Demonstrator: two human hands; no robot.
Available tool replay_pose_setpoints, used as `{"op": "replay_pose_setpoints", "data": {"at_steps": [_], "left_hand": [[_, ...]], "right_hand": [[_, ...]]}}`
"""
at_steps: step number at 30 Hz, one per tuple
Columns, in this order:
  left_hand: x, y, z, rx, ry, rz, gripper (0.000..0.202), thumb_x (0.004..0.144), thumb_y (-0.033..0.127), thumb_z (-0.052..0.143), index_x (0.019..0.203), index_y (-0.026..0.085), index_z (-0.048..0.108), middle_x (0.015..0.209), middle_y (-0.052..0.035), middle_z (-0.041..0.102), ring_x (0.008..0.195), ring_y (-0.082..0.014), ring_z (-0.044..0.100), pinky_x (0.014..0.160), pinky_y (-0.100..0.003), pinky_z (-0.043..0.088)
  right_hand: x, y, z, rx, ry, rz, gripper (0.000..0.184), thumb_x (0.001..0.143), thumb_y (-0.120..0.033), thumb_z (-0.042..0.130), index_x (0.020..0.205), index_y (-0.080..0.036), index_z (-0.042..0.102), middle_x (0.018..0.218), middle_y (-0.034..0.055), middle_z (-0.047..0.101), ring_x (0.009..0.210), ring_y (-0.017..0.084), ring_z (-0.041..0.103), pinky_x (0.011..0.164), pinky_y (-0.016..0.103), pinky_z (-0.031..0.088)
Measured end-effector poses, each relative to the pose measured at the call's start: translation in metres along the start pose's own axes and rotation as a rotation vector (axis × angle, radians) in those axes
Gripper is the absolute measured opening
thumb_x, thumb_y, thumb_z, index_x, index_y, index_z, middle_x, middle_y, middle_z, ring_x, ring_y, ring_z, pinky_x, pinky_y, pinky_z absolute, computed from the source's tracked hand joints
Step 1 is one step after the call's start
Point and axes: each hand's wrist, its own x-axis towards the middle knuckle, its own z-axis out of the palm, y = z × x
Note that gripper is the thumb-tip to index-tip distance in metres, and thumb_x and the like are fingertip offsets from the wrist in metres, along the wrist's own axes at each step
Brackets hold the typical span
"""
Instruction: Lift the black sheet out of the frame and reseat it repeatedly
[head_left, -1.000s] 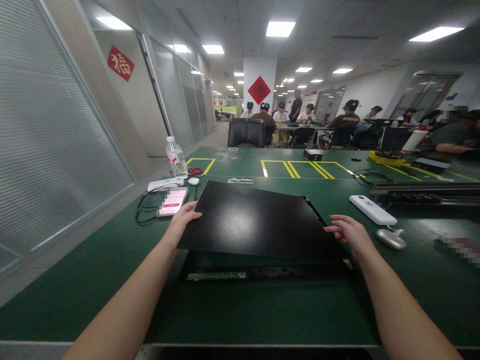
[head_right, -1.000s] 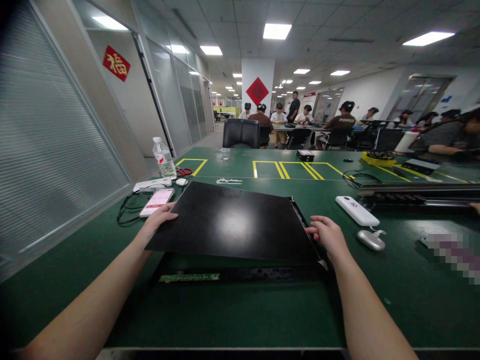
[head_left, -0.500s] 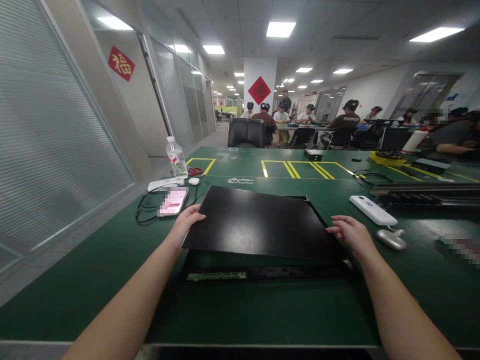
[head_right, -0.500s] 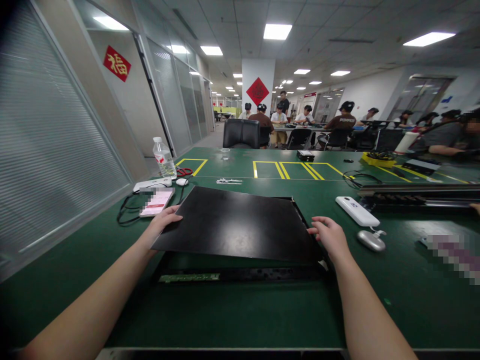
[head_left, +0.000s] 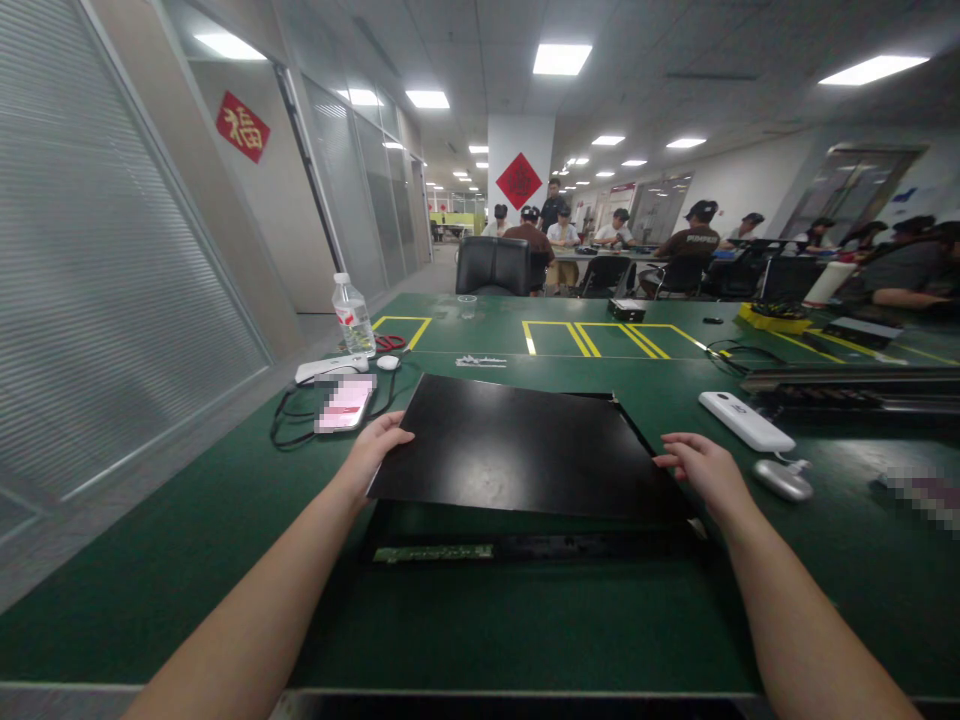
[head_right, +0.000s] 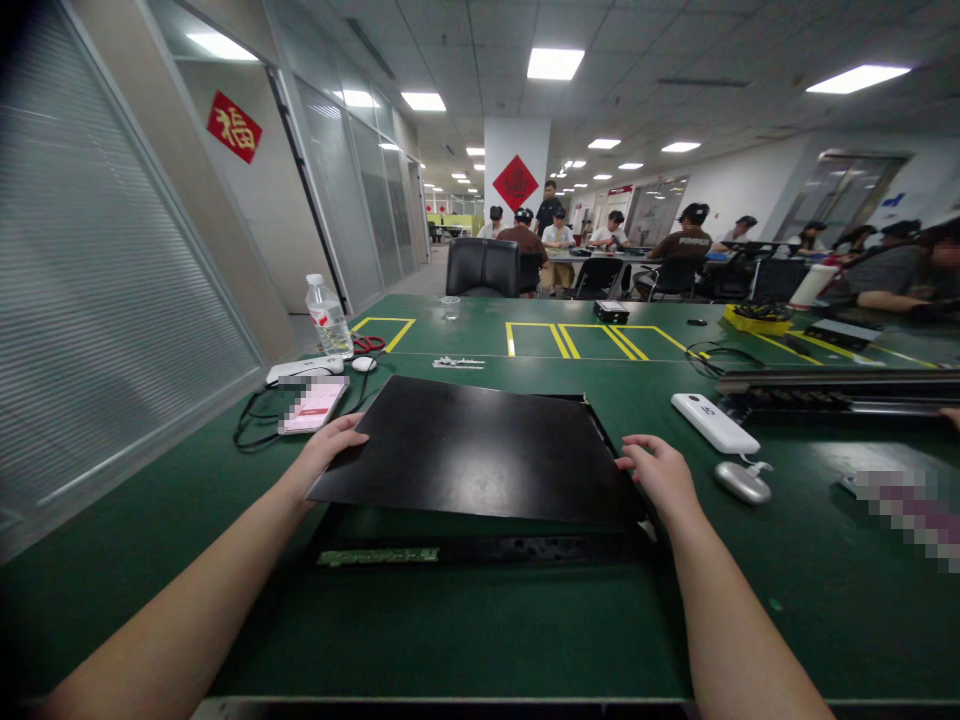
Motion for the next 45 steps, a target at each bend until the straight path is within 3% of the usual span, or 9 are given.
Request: {"op": "replay_pose_setpoints", "data": {"at_steps": [8, 17, 33, 45], "left_hand": [[0.002, -0.003, 0.000, 0.005, 0.007, -0.001, 0.040, 0.055, 0.014, 0.075, 0.094, 0.016, 0.068, 0.076, -0.0020, 0.074, 0.062, -0.0181, 0.068, 0.062, -0.029, 0.052], [0.006, -0.009, -0.003, 0.028, 0.050, -0.011, 0.039, 0.052, 0.014, 0.074, 0.091, 0.016, 0.069, 0.076, -0.0025, 0.074, 0.060, -0.0181, 0.067, 0.058, -0.028, 0.051], [0.006, -0.010, -0.001, 0.099, 0.070, -0.026, 0.043, 0.052, 0.018, 0.071, 0.095, 0.015, 0.067, 0.075, -0.0010, 0.073, 0.060, -0.0164, 0.065, 0.058, -0.026, 0.050], [0.006, -0.010, -0.001, 0.124, 0.071, -0.020, 0.043, 0.052, 0.020, 0.069, 0.095, 0.016, 0.066, 0.073, -0.0003, 0.071, 0.061, -0.0173, 0.065, 0.060, -0.028, 0.050]], "right_hand": [[0.001, 0.003, 0.000, -0.041, -0.003, -0.030, 0.030, 0.071, -0.031, 0.063, 0.097, -0.018, 0.069, 0.071, 0.0083, 0.073, 0.056, 0.018, 0.060, 0.053, 0.029, 0.043], [-0.007, -0.010, 0.000, -0.311, 0.020, -0.031, 0.026, 0.074, -0.032, 0.059, 0.096, -0.024, 0.071, 0.074, 0.0035, 0.074, 0.062, 0.020, 0.061, 0.061, 0.032, 0.042], [-0.004, -0.007, 0.002, -0.395, 0.016, -0.076, 0.034, 0.071, -0.036, 0.055, 0.095, -0.022, 0.074, 0.077, 0.0046, 0.075, 0.072, 0.023, 0.064, 0.063, 0.032, 0.041], [-0.006, -0.012, 0.001, -0.462, -0.027, -0.034, 0.032, 0.075, -0.035, 0.053, 0.097, -0.023, 0.073, 0.082, 0.0031, 0.076, 0.074, 0.022, 0.065, 0.066, 0.032, 0.042]]}}
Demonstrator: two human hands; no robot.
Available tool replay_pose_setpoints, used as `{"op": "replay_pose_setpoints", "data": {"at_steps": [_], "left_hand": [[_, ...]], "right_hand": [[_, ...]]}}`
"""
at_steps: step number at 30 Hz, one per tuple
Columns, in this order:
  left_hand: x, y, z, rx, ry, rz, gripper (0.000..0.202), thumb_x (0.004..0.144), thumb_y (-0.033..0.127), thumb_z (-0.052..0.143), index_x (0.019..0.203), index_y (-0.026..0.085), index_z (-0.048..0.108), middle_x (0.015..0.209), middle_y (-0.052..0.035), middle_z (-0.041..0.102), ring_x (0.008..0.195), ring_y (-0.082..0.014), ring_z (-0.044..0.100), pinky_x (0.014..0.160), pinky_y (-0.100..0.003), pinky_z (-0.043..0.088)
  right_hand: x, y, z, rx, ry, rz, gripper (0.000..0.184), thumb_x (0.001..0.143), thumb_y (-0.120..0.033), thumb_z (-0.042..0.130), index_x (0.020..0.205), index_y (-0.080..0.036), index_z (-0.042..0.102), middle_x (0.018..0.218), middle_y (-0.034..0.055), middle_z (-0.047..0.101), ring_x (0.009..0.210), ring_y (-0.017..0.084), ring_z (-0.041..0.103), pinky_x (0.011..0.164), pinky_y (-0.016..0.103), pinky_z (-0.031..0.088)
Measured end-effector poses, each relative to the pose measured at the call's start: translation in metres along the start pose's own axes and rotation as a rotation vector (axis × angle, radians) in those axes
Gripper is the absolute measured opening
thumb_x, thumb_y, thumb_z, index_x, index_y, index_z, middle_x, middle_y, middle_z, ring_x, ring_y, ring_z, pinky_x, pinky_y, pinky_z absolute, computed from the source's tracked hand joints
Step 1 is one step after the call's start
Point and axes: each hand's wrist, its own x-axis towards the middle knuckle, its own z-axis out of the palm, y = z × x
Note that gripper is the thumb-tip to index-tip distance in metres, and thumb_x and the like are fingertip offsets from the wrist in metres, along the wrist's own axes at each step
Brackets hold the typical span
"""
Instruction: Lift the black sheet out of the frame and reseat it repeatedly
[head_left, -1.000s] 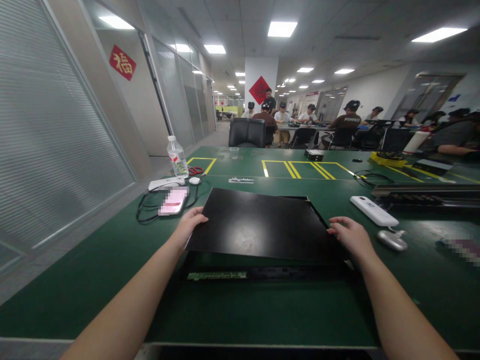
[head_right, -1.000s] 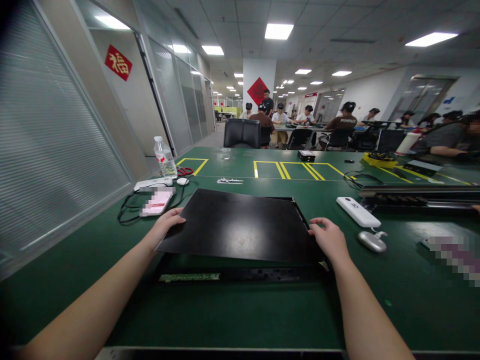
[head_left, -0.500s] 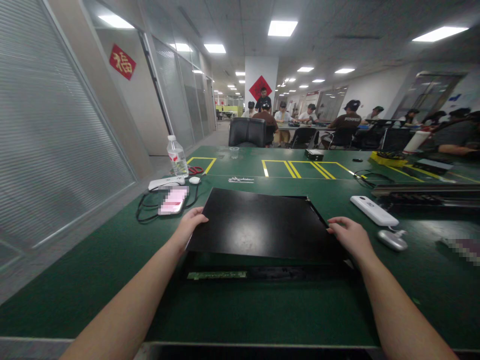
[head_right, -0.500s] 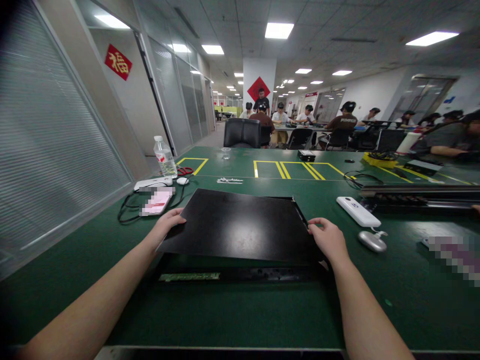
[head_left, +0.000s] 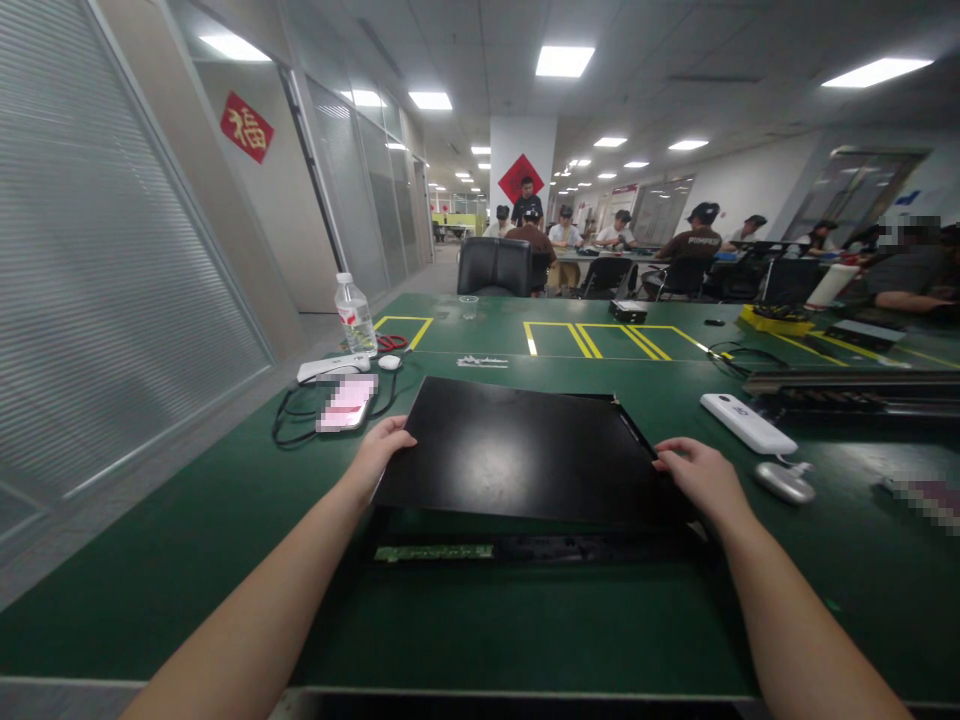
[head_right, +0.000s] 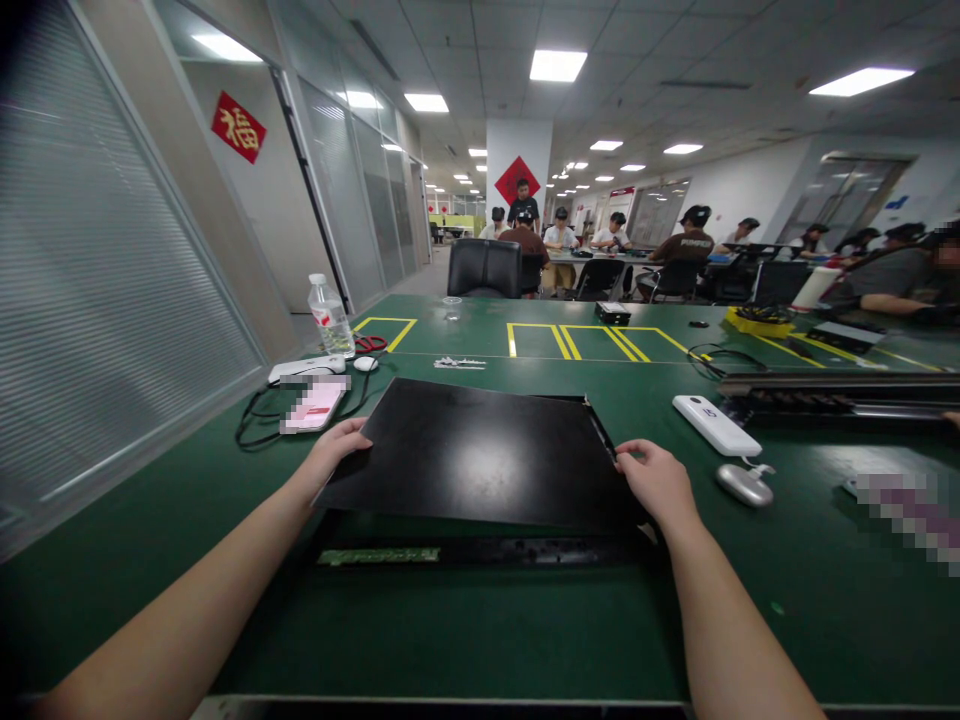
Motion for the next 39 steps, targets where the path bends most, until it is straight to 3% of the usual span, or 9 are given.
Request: {"op": "replay_pose_setpoints", "data": {"at_steps": [15, 20, 28, 39], "left_hand": [[0.0016, -0.0013, -0.0003, -0.070, -0.011, -0.015, 0.045, 0.051, 0.017, 0.071, 0.096, 0.015, 0.067, 0.072, -0.0016, 0.073, 0.059, -0.0183, 0.066, 0.058, -0.027, 0.051], [0.0040, -0.0044, -0.0012, -0.118, -0.008, -0.027, 0.044, 0.055, 0.017, 0.074, 0.099, 0.014, 0.070, 0.075, -0.0043, 0.075, 0.064, -0.0201, 0.070, 0.063, -0.029, 0.055], [0.0063, -0.0041, -0.0010, -0.166, -0.004, -0.031, 0.054, 0.064, 0.013, 0.076, 0.117, 0.015, 0.067, 0.085, -0.0068, 0.078, 0.074, -0.0210, 0.074, 0.071, -0.029, 0.057], [0.0022, 0.0005, 0.0014, -0.042, 0.043, 0.007, 0.047, 0.060, 0.015, 0.076, 0.106, 0.019, 0.066, 0.080, -0.0027, 0.075, 0.068, -0.0202, 0.071, 0.068, -0.031, 0.056]], "right_hand": [[0.0036, 0.0032, 0.0000, -0.044, -0.006, -0.047, 0.027, 0.073, -0.035, 0.054, 0.087, -0.023, 0.074, 0.081, 0.0043, 0.076, 0.077, 0.023, 0.066, 0.066, 0.032, 0.043], [0.0044, 0.0049, 0.0009, -0.042, 0.003, -0.061, 0.028, 0.073, -0.036, 0.053, 0.086, -0.023, 0.075, 0.081, 0.0046, 0.076, 0.077, 0.023, 0.066, 0.067, 0.032, 0.043], [0.0039, 0.0049, 0.0007, -0.033, -0.008, -0.048, 0.028, 0.075, -0.035, 0.053, 0.089, -0.023, 0.074, 0.081, 0.0035, 0.076, 0.078, 0.022, 0.066, 0.069, 0.032, 0.044], [0.0025, 0.0050, 0.0002, -0.028, 0.010, -0.066, 0.026, 0.075, -0.034, 0.054, 0.087, -0.023, 0.074, 0.080, 0.0036, 0.076, 0.080, 0.024, 0.067, 0.069, 0.033, 0.044]]}}
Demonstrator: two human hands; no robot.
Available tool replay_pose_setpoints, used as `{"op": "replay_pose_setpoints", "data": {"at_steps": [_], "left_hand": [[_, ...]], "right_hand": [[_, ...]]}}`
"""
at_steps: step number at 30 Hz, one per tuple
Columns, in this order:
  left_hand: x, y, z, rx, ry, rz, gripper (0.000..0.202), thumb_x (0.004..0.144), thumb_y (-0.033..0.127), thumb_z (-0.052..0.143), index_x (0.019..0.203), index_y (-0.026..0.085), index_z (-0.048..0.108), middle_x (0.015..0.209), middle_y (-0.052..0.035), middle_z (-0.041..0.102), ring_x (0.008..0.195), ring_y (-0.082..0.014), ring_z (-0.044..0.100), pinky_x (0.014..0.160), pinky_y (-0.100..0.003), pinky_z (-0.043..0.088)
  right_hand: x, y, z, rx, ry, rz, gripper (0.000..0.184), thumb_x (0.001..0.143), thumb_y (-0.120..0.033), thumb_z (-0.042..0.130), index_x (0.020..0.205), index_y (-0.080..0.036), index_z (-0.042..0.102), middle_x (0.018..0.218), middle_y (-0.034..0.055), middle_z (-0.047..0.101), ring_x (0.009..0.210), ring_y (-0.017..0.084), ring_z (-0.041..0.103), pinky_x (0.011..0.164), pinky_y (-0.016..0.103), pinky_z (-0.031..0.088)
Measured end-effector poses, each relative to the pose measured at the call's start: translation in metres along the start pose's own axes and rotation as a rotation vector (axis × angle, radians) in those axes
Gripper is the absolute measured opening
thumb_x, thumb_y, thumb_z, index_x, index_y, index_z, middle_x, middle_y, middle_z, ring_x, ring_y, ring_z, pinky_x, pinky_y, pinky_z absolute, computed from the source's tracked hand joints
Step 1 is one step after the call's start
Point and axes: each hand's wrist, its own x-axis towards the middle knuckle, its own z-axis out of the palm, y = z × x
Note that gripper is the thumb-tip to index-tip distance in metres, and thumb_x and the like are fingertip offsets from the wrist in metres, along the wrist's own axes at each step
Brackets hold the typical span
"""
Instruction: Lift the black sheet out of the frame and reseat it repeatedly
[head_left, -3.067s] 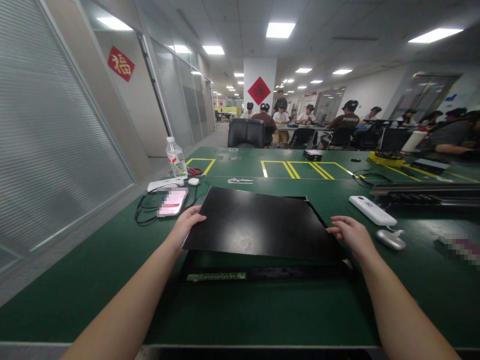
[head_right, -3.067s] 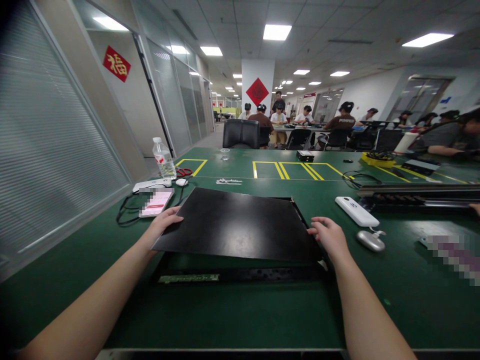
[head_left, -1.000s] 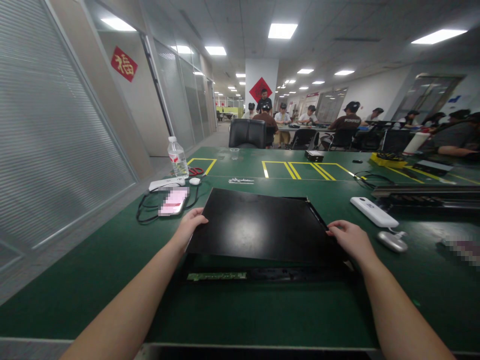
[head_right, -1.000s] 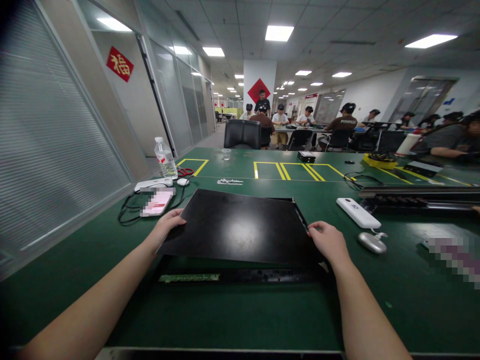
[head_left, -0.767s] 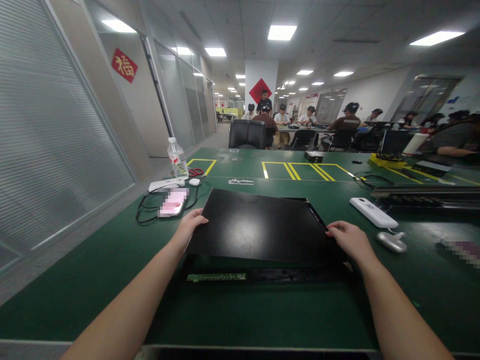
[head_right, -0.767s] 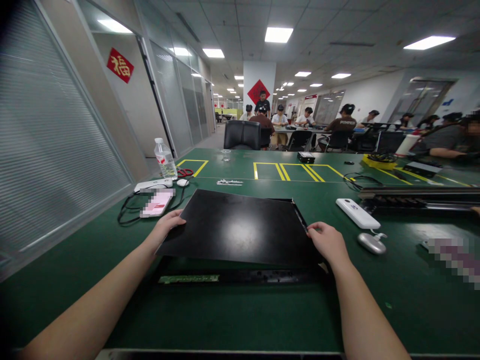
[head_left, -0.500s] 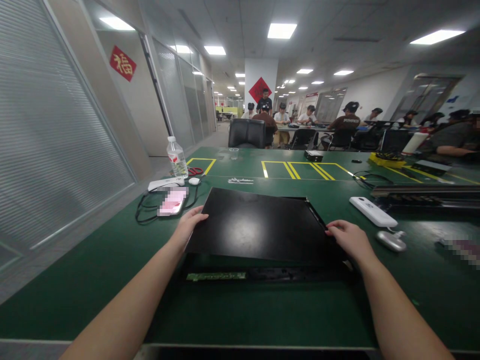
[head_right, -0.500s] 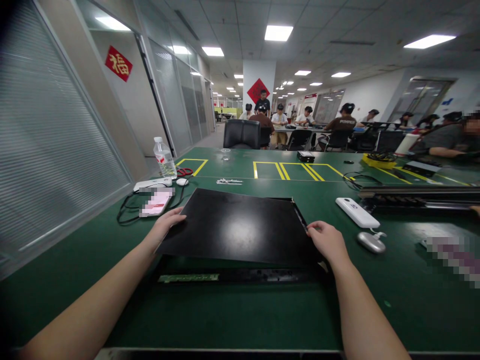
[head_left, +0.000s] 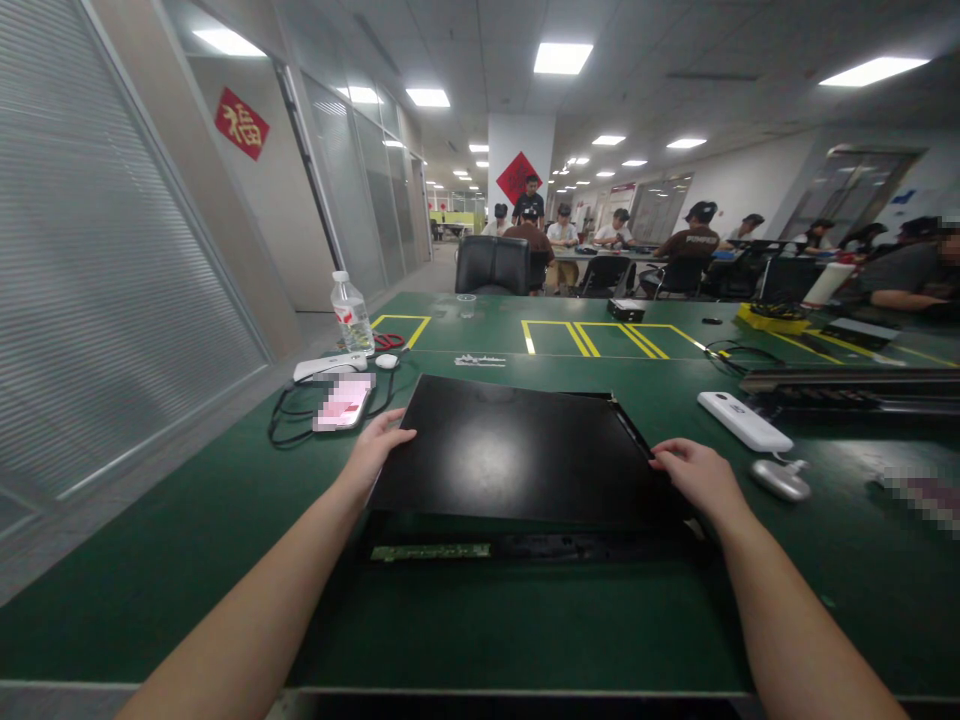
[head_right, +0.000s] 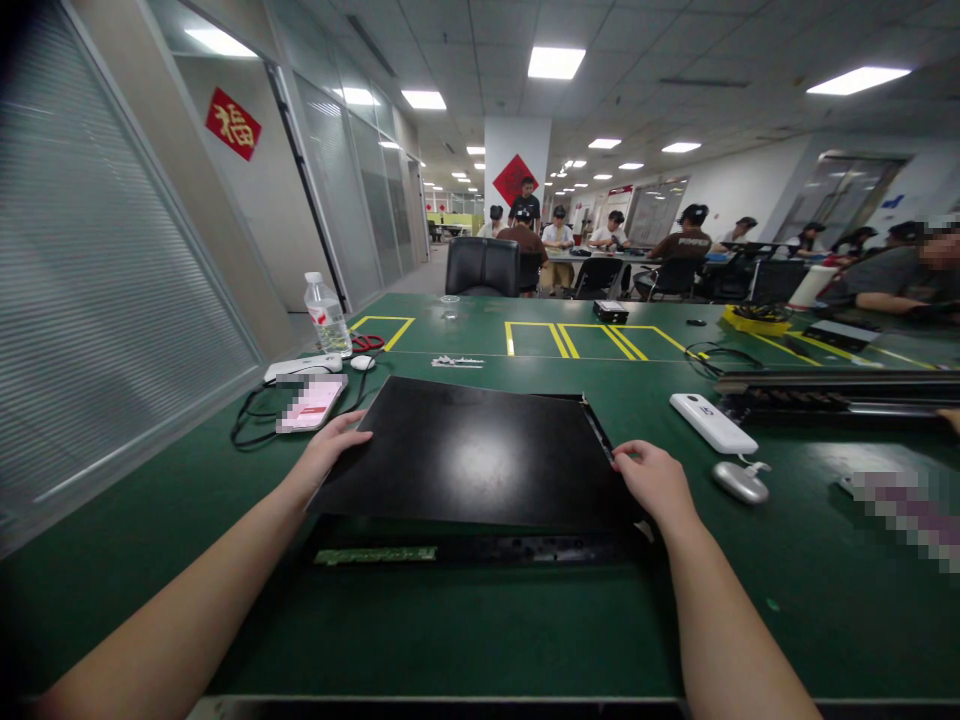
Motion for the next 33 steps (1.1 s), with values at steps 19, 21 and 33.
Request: {"op": "replay_pose_setpoints", "data": {"at_steps": [19, 21, 33], "left_hand": [[-0.004, -0.001, 0.002, 0.023, 0.005, -0.012, 0.044, 0.062, 0.015, 0.073, 0.104, 0.020, 0.063, 0.075, -0.0009, 0.074, 0.062, -0.0184, 0.070, 0.062, -0.028, 0.055], [-0.005, 0.000, 0.003, 0.028, 0.003, -0.015, 0.044, 0.061, 0.015, 0.073, 0.104, 0.020, 0.062, 0.073, -0.0007, 0.074, 0.062, -0.0190, 0.070, 0.061, -0.028, 0.055], [-0.009, 0.004, 0.005, 0.076, 0.010, -0.034, 0.043, 0.058, 0.016, 0.072, 0.100, 0.021, 0.061, 0.070, -0.0006, 0.072, 0.060, -0.0200, 0.068, 0.059, -0.029, 0.053]], "right_hand": [[-0.001, -0.002, 0.000, -0.019, 0.002, -0.006, 0.025, 0.074, -0.033, 0.053, 0.085, -0.023, 0.074, 0.079, 0.0036, 0.076, 0.076, 0.023, 0.066, 0.067, 0.032, 0.044], [-0.001, -0.003, 0.000, -0.016, 0.002, -0.009, 0.025, 0.074, -0.033, 0.053, 0.085, -0.024, 0.074, 0.079, 0.0034, 0.076, 0.077, 0.023, 0.066, 0.068, 0.032, 0.044], [-0.002, -0.004, -0.001, 0.000, -0.014, 0.011, 0.025, 0.075, -0.033, 0.053, 0.086, -0.023, 0.073, 0.080, 0.0035, 0.076, 0.077, 0.023, 0.067, 0.070, 0.033, 0.045]]}}
